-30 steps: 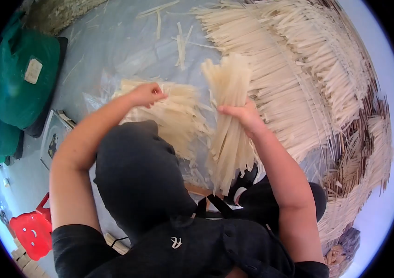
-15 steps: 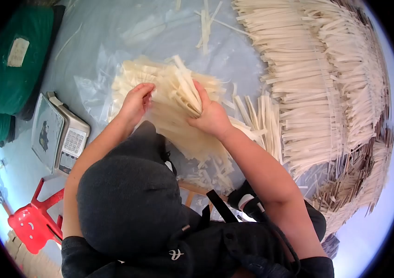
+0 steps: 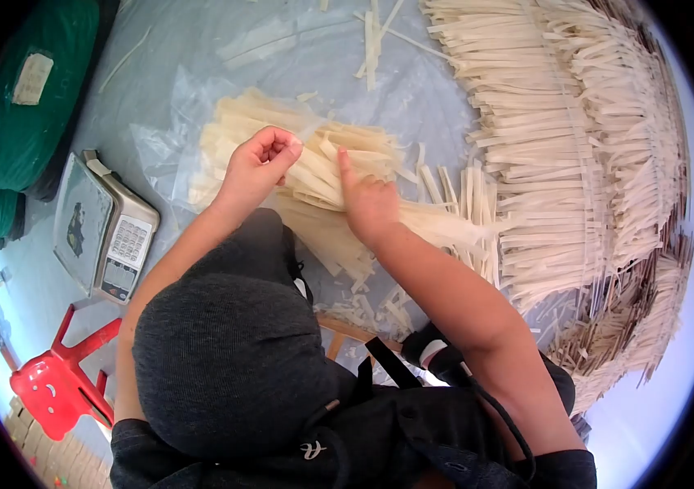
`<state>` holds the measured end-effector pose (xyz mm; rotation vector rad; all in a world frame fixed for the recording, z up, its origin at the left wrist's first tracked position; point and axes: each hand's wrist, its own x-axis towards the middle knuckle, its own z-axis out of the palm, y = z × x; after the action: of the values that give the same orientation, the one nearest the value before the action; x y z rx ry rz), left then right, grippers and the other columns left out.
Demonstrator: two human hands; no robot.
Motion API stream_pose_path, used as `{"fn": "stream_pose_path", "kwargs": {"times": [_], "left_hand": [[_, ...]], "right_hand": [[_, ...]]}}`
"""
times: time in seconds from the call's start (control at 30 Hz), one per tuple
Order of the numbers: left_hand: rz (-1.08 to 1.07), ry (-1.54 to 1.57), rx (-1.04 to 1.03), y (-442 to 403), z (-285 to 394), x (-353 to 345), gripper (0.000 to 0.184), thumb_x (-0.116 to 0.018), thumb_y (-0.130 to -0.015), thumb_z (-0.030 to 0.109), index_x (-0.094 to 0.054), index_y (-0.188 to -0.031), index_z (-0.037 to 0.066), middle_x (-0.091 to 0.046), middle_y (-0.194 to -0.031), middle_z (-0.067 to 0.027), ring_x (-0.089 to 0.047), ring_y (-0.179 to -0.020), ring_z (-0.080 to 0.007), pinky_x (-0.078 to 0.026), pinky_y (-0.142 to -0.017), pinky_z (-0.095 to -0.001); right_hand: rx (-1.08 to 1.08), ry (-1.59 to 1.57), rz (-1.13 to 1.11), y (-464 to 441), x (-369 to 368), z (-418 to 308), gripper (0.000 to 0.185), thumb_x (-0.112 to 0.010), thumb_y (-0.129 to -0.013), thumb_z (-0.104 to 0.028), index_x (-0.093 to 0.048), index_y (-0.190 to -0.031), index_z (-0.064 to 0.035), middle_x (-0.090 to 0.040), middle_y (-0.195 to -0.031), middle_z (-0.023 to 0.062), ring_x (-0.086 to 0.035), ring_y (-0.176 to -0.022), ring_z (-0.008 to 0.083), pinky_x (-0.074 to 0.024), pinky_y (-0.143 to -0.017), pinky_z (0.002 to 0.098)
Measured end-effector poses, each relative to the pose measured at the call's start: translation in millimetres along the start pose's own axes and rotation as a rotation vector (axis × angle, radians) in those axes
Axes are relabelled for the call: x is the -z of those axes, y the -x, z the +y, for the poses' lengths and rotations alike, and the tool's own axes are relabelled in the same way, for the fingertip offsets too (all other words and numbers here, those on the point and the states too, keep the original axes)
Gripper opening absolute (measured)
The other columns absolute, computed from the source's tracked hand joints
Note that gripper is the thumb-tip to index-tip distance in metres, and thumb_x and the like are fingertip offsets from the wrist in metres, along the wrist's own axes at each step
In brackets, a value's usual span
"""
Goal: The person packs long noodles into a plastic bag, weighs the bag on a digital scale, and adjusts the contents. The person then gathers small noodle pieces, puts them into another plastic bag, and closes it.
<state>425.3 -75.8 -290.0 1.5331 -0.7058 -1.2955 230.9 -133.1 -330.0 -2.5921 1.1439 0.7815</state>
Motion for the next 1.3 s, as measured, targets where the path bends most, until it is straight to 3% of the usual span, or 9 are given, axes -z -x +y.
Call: {"fn": "stream_pose_path", "kwargs": {"times": [0.4,0.6,0.67,0.8,0.9,0.97,1.1,1.23,1.3], "left_hand": [[-0.026,-0.206,-0.147,4.1,5.7,-5.4,0.012,-0.061,-0.095,0.017,-0.059,-0.097,0.005,-0.056,-0.077,0.0023,-0.051,-0.065,-0.0058,-0.046,-0.061,-0.0213],[0.088,0.015,0.111,0.0,-29.8,4.6,0.016,-0.059,-0.097,0.021,-0.059,-0.101,0.006,-0.057,-0.080,0.0016,-0.054,-0.069,-0.0067,-0.046,-0.061,-0.0218],[0.055,-0.117,0.068,-4.7,-35.3,7.3,0.017,-0.059,-0.097,0.021,-0.060,-0.102,0.005,-0.056,-0.080,0.0020,-0.053,-0.069,-0.0061,-0.046,-0.060,-0.0219],[0.052,-0.136,0.094,-6.3,-30.9,5.9,0.018,-0.059,-0.096,0.020,-0.060,-0.099,0.002,-0.056,-0.077,0.0006,-0.052,-0.065,-0.0062,-0.047,-0.058,-0.0221],[0.038,-0.180,0.069,-4.8,-29.9,3.8,0.019,-0.060,-0.095,0.021,-0.061,-0.099,0.002,-0.055,-0.076,0.0008,-0.051,-0.065,-0.0062,-0.047,-0.058,-0.0226],[0.028,-0.152,0.085,-4.5,-28.5,2.1,0.019,-0.060,-0.095,0.022,-0.062,-0.098,0.003,-0.055,-0.077,0.0008,-0.051,-0.066,-0.0060,-0.047,-0.058,-0.0225],[0.022,-0.129,0.057,-6.2,-29.9,-5.1,0.020,-0.062,-0.094,0.022,-0.061,-0.099,0.002,-0.056,-0.078,0.0002,-0.051,-0.066,-0.0064,-0.047,-0.059,-0.0235],[-0.051,-0.246,-0.037,2.1,-23.4,-9.6,0.022,-0.062,-0.093,0.023,-0.061,-0.099,0.002,-0.059,-0.079,-0.0019,-0.051,-0.065,-0.0079,-0.046,-0.060,-0.0255],[-0.098,-0.233,-0.018,3.4,-10.8,-12.0,0.022,-0.061,-0.093,0.023,-0.061,-0.099,0.002,-0.060,-0.080,-0.0028,-0.051,-0.065,-0.0085,-0.046,-0.061,-0.0260]], "right_hand": [[0.111,-0.024,0.292,-24.7,70.2,-31.1,0.054,-0.055,-0.083,-0.015,-0.044,-0.133,0.0005,-0.065,-0.088,0.0114,-0.065,-0.082,0.0235,-0.0446,-0.074,0.0363],[0.209,-0.331,0.139,-36.9,49.1,-41.2,0.067,-0.065,-0.081,-0.029,-0.041,-0.135,0.0020,-0.058,-0.117,0.0184,-0.057,-0.113,0.0296,-0.0372,-0.100,0.0429],[0.326,-0.264,0.294,-17.9,51.9,-16.7,0.086,-0.074,-0.073,-0.047,-0.039,-0.138,-0.0034,-0.052,-0.131,0.0176,-0.049,-0.125,0.0295,-0.0280,-0.108,0.0493],[0.069,-0.513,0.556,23.3,62.6,80.3,0.068,-0.073,-0.078,-0.044,-0.051,-0.134,-0.0123,-0.053,-0.135,0.0162,-0.051,-0.125,0.0282,-0.0158,-0.114,0.0536],[-0.240,-0.499,0.559,61.7,59.5,139.3,0.060,-0.070,-0.084,-0.044,-0.055,-0.131,-0.0101,-0.054,-0.134,0.0157,-0.054,-0.122,0.0266,-0.0245,-0.112,0.0504],[-0.415,-0.969,0.368,71.4,23.9,156.8,0.065,-0.067,-0.086,-0.046,-0.051,-0.136,-0.0079,-0.052,-0.137,0.0176,-0.048,-0.129,0.0284,-0.0323,-0.110,0.0410],[-0.230,-1.366,0.306,55.3,-22.3,97.6,0.071,-0.070,-0.086,-0.041,-0.042,-0.143,-0.0094,-0.052,-0.136,0.0190,-0.048,-0.128,0.0262,-0.0405,-0.103,0.0365],[-0.259,-1.348,0.212,23.8,-10.9,43.8,0.075,-0.070,-0.085,-0.041,-0.038,-0.145,-0.0093,-0.050,-0.137,0.0206,-0.053,-0.123,0.0286,-0.0429,-0.100,0.0365],[-0.017,-1.343,0.332,10.5,-10.7,29.3,0.078,-0.070,-0.084,-0.041,-0.035,-0.146,-0.0112,-0.049,-0.138,0.0213,-0.057,-0.117,0.0312,-0.0448,-0.098,0.0362]]}}
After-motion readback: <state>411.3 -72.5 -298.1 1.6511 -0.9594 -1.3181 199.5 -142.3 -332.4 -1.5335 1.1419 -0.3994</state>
